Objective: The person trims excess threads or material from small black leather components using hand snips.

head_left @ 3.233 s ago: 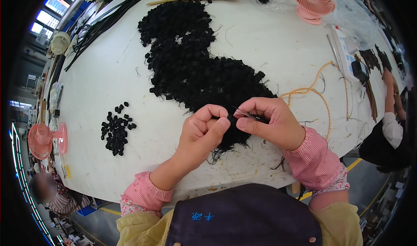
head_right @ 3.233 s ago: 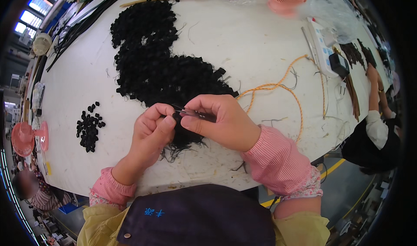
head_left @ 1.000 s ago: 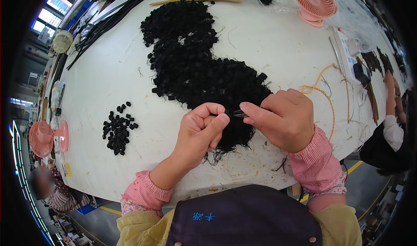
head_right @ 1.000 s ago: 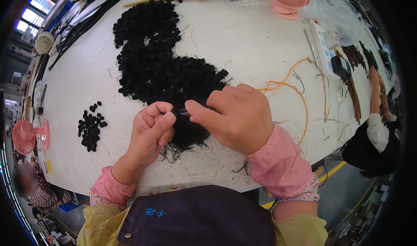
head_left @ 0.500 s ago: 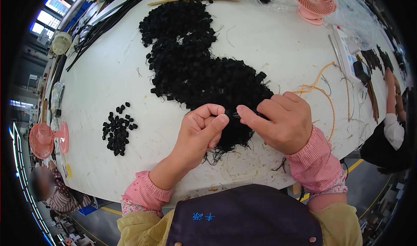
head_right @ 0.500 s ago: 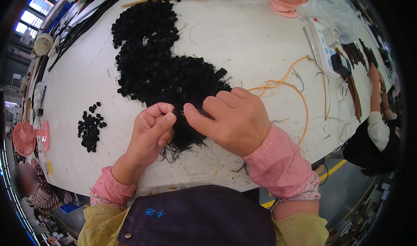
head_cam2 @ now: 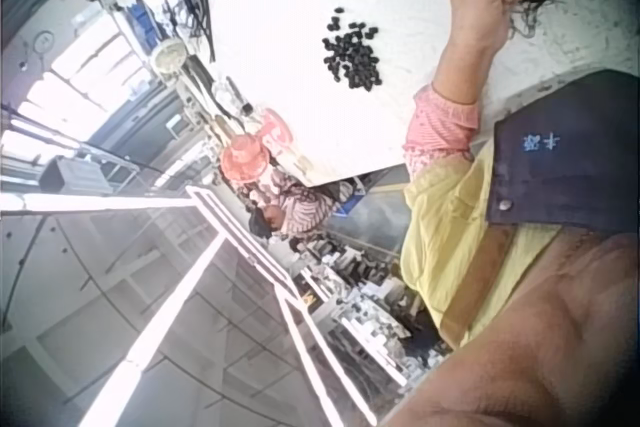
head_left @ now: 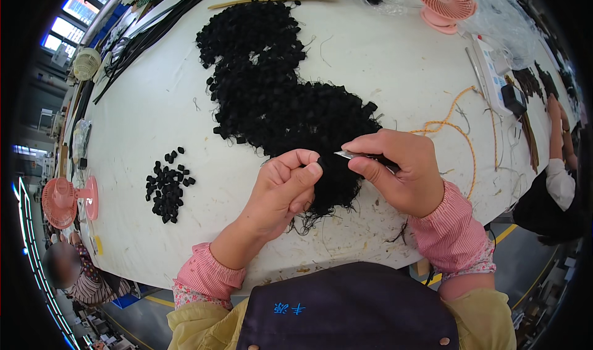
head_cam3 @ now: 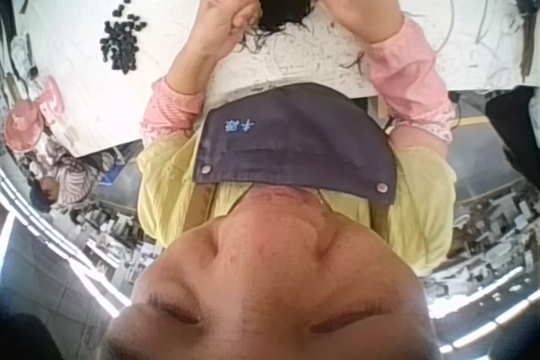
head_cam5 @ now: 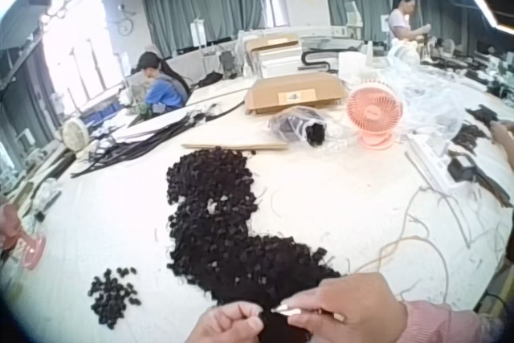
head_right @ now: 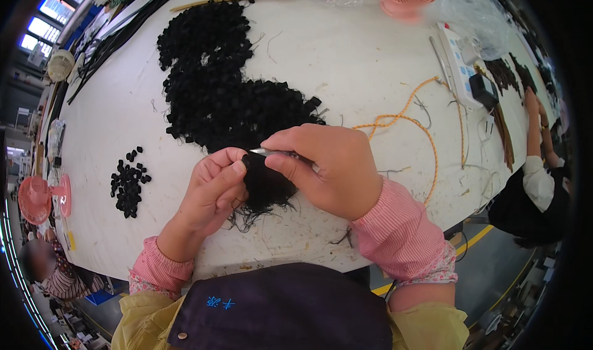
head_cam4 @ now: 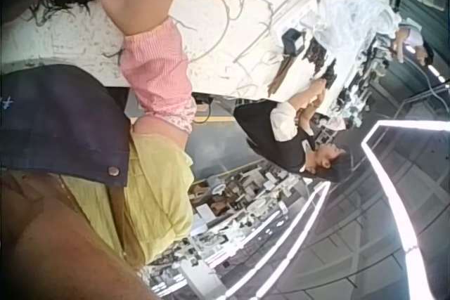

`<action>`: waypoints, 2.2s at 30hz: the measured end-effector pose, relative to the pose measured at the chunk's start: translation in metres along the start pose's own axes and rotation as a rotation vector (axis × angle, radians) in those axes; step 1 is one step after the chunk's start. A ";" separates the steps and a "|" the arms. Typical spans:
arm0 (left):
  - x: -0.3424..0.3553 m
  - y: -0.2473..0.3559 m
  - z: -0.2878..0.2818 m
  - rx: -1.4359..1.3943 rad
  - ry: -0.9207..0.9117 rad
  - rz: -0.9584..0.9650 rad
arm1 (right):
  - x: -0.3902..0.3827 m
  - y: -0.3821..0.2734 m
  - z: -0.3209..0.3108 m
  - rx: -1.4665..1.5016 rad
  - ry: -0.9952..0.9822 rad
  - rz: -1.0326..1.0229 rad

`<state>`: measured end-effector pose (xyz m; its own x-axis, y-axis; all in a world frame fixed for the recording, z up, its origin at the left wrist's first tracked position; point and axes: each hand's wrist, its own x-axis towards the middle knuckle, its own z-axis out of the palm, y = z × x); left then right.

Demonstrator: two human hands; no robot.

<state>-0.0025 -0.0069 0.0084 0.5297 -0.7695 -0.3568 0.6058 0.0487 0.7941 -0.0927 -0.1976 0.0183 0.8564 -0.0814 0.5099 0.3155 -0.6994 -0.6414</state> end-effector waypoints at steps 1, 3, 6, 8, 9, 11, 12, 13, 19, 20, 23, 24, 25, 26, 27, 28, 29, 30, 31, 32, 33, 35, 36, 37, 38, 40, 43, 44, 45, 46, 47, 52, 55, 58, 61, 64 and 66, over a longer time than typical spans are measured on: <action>0.000 -0.001 0.000 0.000 0.000 0.001 | -0.001 -0.001 0.000 0.129 0.015 0.119; -0.001 -0.002 0.000 0.087 0.024 0.062 | -0.001 -0.002 0.000 0.258 0.029 0.238; -0.003 -0.002 -0.001 0.284 0.017 0.159 | -0.001 -0.004 0.003 0.574 -0.069 0.461; -0.003 -0.008 -0.004 0.492 0.039 0.296 | -0.003 -0.004 0.003 0.574 -0.188 0.463; -0.003 -0.011 -0.004 0.701 0.062 0.431 | -0.004 -0.004 0.003 0.572 -0.307 0.465; -0.005 -0.014 0.000 0.944 0.080 0.683 | -0.005 -0.003 0.007 0.591 -0.306 0.466; -0.002 -0.012 0.000 1.046 0.065 0.813 | -0.006 -0.002 0.006 0.570 -0.317 0.453; 0.000 -0.010 0.000 1.149 0.050 0.945 | -0.006 -0.001 0.006 0.549 -0.328 0.439; -0.006 -0.001 0.008 0.912 0.054 0.642 | 0.000 -0.007 -0.005 0.508 -0.291 0.361; -0.007 0.004 0.009 0.753 -0.032 0.495 | 0.001 -0.008 -0.005 0.508 -0.292 0.359; -0.002 -0.007 0.003 0.183 -0.161 0.245 | 0.000 -0.007 -0.002 0.533 -0.294 0.353; -0.003 -0.007 0.005 0.158 -0.165 0.198 | -0.002 -0.005 0.003 0.609 -0.280 0.335; -0.003 -0.006 0.003 0.157 -0.166 0.198 | -0.004 -0.004 0.005 0.684 -0.263 0.320; -0.003 -0.004 0.000 0.116 -0.189 0.098 | -0.004 -0.003 0.005 0.683 -0.263 0.321; -0.003 -0.003 -0.001 0.075 -0.211 -0.002 | -0.004 -0.003 0.004 0.696 -0.275 0.331; -0.002 -0.006 0.000 -0.009 -0.183 -0.009 | -0.004 -0.003 0.004 0.710 -0.288 0.339; -0.002 -0.008 -0.001 -0.009 -0.181 -0.007 | -0.004 -0.004 0.005 0.711 -0.290 0.338; -0.002 -0.011 -0.003 -0.026 -0.179 0.015 | -0.005 -0.004 0.006 0.726 -0.272 0.330; -0.001 -0.012 -0.004 -0.042 -0.177 0.037 | -0.005 -0.004 0.007 0.741 -0.254 0.322; -0.001 -0.012 -0.004 -0.042 -0.177 0.038 | -0.004 -0.004 0.007 0.741 -0.254 0.322; -0.001 -0.011 -0.003 -0.026 -0.148 0.058 | -0.004 -0.004 0.007 0.707 -0.251 0.305; -0.001 -0.011 -0.003 -0.009 -0.123 0.078 | -0.003 -0.005 0.007 0.671 -0.245 0.290; -0.001 -0.011 -0.002 -0.015 -0.108 0.080 | -0.002 -0.006 0.007 0.638 -0.242 0.283; 0.000 -0.011 -0.002 -0.022 -0.092 0.083 | -0.002 -0.006 0.007 0.605 -0.239 0.276; 0.000 -0.011 -0.001 -0.021 -0.092 0.083 | -0.002 -0.006 0.007 0.605 -0.238 0.276; 0.000 -0.010 0.000 -0.027 -0.072 0.082 | -0.004 -0.004 0.007 0.560 -0.240 0.264; 0.000 -0.010 0.000 -0.007 -0.045 0.120 | -0.002 -0.008 0.006 0.443 -0.159 0.220; 0.000 -0.009 -0.002 -0.008 -0.043 0.120 | 0.001 -0.010 0.002 0.445 -0.160 0.220; 0.000 -0.008 -0.003 0.048 -0.005 0.152 | 0.005 -0.011 -0.004 0.278 -0.143 0.167; 0.000 -0.007 -0.004 0.105 0.033 0.184 | 0.007 -0.010 -0.008 0.112 -0.124 0.114; 0.000 -0.006 -0.004 0.105 0.035 0.185 | 0.007 -0.007 -0.010 0.113 -0.125 0.112; -0.002 -0.002 0.000 0.264 0.105 0.215 | 0.005 0.001 -0.011 -0.337 0.011 -0.280; -0.002 -0.001 0.004 0.268 0.135 0.219 | 0.003 0.001 -0.008 -0.448 0.024 -0.332; -0.002 -0.001 0.005 0.270 0.140 0.229 | 0.001 0.002 -0.007 -0.512 0.023 -0.358; -0.002 -0.002 0.005 0.292 0.144 0.241 | 0.000 0.004 -0.006 -0.536 0.017 -0.375; -0.001 -0.003 0.005 0.353 0.134 0.252 | 0.000 0.001 -0.006 -0.560 0.008 -0.383; -0.002 -0.003 0.005 0.354 0.133 0.247 | 0.000 -0.001 -0.006 -0.581 -0.008 -0.380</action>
<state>-0.0078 -0.0088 0.0088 0.7187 -0.6724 -0.1770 0.2232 -0.0180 0.9746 -0.0954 -0.2012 0.0225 0.7339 0.2479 0.6324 0.3258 -0.9454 -0.0075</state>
